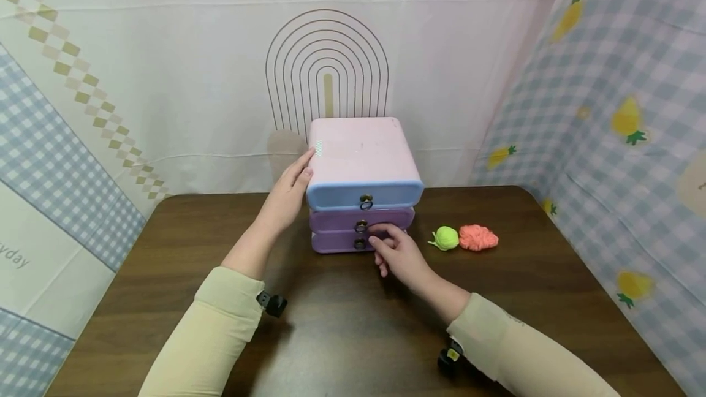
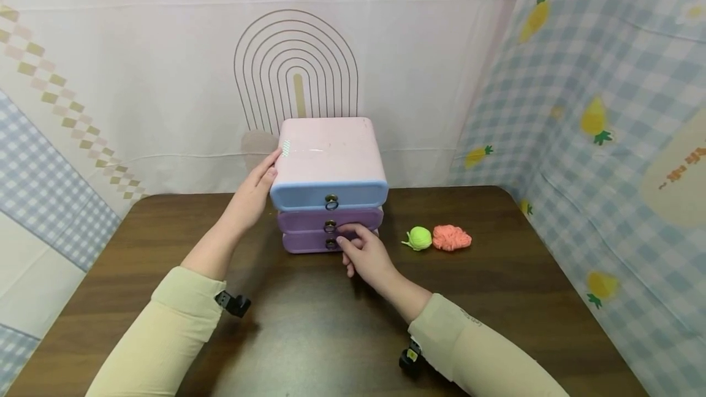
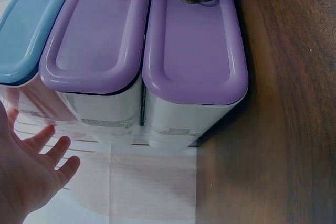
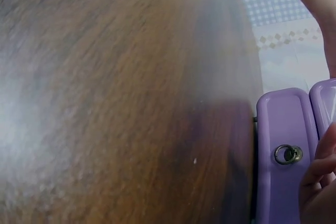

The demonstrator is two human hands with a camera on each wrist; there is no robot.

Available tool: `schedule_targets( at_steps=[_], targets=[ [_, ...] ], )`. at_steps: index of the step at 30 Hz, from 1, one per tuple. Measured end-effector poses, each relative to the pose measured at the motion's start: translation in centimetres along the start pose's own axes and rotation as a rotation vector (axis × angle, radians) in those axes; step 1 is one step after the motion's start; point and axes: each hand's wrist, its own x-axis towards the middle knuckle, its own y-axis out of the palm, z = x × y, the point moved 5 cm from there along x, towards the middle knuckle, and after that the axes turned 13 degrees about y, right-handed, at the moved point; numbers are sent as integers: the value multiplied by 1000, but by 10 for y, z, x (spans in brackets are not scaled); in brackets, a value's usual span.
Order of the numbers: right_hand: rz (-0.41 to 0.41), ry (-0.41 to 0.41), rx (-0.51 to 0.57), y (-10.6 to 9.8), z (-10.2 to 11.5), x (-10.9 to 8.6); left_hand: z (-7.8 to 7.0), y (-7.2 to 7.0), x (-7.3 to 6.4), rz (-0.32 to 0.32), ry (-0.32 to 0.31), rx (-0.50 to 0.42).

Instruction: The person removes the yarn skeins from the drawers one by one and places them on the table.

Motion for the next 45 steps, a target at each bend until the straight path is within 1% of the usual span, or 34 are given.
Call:
schedule_targets(
  at_steps=[4,11,15,20,24,30,35,45],
  targets=[
    [9,22,25,2,1,1,1,0,0,-9,7,-4],
    [55,94,81,8,1,0,1,0,0,-17,-6,-9],
    [63,119,114,9,0,0,1,1,0,-17,-3,-11],
    [94,146,152,10,-3,0,0,2,1,-16,1,-17],
    [114,167,164,12,-5,1,0,2,0,-15,2,-18],
    [154,186,153,19,-4,2,1,2,-1,-19,-5,-6],
    [147,187,146,24,0,5,2,3,0,-17,-1,-9],
    [160,206,168,29,0,9,1,1,0,-13,11,-18]
  ],
)
